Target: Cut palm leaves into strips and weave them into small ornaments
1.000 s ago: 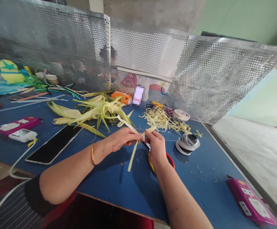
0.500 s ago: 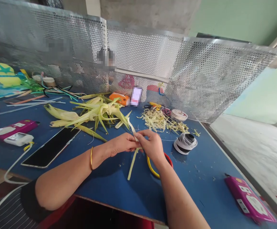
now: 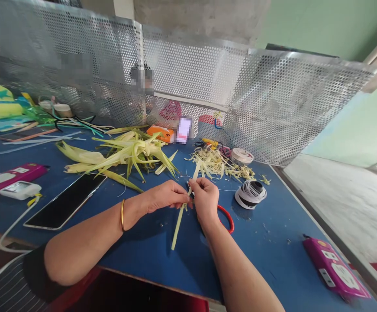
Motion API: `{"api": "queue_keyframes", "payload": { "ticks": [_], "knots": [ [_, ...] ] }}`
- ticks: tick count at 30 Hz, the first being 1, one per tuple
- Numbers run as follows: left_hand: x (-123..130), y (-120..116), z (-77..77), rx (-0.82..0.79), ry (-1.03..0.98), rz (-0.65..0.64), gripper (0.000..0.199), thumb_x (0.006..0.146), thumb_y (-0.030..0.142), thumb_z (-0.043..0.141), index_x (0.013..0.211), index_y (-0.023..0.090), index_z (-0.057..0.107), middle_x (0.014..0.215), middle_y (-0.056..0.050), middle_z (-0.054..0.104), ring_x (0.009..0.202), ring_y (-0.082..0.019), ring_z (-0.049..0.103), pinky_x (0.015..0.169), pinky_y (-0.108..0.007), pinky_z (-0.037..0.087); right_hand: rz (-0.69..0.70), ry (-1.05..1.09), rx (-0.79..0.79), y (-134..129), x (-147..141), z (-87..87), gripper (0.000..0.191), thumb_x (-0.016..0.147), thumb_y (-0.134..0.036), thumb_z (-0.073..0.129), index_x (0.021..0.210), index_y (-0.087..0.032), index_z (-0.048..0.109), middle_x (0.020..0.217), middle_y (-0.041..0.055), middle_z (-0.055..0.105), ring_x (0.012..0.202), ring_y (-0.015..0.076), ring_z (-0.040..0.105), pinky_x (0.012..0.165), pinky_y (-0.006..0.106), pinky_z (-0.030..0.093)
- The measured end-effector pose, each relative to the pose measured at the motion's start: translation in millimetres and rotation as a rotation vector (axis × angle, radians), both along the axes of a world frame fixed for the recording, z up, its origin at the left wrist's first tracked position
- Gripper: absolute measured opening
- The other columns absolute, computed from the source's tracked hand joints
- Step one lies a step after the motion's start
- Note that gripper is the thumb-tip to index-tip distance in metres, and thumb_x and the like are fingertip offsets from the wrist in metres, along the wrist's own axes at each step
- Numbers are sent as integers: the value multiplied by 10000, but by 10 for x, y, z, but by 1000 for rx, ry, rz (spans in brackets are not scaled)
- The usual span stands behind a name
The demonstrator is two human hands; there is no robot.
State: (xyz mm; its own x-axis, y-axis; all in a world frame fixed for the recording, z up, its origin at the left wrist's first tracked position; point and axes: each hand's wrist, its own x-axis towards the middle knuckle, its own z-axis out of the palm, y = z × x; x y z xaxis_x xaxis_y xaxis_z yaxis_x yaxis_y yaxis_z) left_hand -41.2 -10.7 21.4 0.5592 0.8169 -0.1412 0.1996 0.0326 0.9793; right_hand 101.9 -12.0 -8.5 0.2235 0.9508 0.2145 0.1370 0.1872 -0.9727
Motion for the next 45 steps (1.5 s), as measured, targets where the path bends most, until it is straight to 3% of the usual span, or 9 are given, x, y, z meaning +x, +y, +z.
{"api": "queue_keyframes", "payload": {
  "ticks": [5, 10, 16, 21, 27, 36, 41, 43, 45],
  "knots": [
    [13, 5, -9, -95, -79, 92, 277, 714, 405, 708, 686, 133, 747, 497, 33, 497, 464, -60, 373, 465, -220, 247, 31, -63, 7, 13, 58, 70, 283, 784, -455, 648, 692, -189, 623, 643, -9, 620, 507, 129, 519, 454, 248, 397],
    [-20, 79, -4, -261, -278, 263, 372, 777, 479, 683, 804, 116, 758, 645, -27, 641, 542, -72, 518, 530, -203, 357, -205, -372, 303, -18, 189, 230, 237, 862, -400, 587, 929, -197, 690, 938, 49, 711, 895, 208, 630, 811, 326, 458],
    [-48, 125, -7, -278, -489, 314, 294, 596, 309, 842, 810, 127, 754, 838, -80, 723, 803, -158, 648, 750, -251, 484, -144, -678, 389, -193, 86, 297, 395, 902, -458, 554, 606, -198, 577, 598, -10, 593, 589, 137, 522, 623, 260, 362],
    [-20, 117, -36, -207, -577, 345, 256, 539, 256, 856, 732, 139, 734, 794, -51, 695, 771, -140, 615, 706, -240, 460, 10, -861, 254, -208, -53, 167, 355, 900, -441, 545, 642, -204, 593, 635, -1, 620, 540, 124, 480, 522, 240, 286],
    [29, 114, -55, -191, -605, 402, 298, 485, 251, 888, 682, 121, 707, 719, -31, 653, 718, -130, 573, 678, -258, 438, 87, -857, 289, -146, -50, 74, 328, 912, -295, 465, 598, -201, 481, 621, -10, 568, 531, 109, 404, 531, 235, 271],
    [-13, 104, 13, -238, -533, 439, 203, 668, 154, 772, 867, 131, 743, 801, -46, 691, 740, -123, 611, 689, -239, 453, 111, -801, 298, -204, -59, 149, 342, 942, -325, 459, 632, -207, 541, 647, -5, 583, 582, 128, 483, 562, 244, 313],
    [-108, 155, 78, -260, -530, 397, 195, 759, 186, 681, 936, 141, 750, 764, -37, 665, 713, -119, 624, 695, -246, 488, -193, -803, 412, -125, 90, 241, 280, 915, -440, 514, 923, -201, 659, 936, 81, 675, 790, 205, 599, 701, 303, 408],
    [-121, 168, 82, -279, -533, 371, 210, 775, 244, 683, 942, 136, 752, 770, -37, 657, 706, -118, 616, 682, -248, 488, -102, -821, 322, -57, 143, 231, 292, 881, -464, 553, 968, -207, 662, 954, 77, 696, 758, 204, 614, 659, 298, 414],
    [-121, 180, 69, -268, -523, 396, 225, 745, 285, 732, 906, 129, 755, 733, -23, 635, 664, -102, 582, 640, -232, 462, 109, -796, 184, -20, 159, 206, 274, 893, -455, 531, 840, -216, 654, 759, 28, 696, 638, 177, 601, 589, 270, 398]
  ]
}}
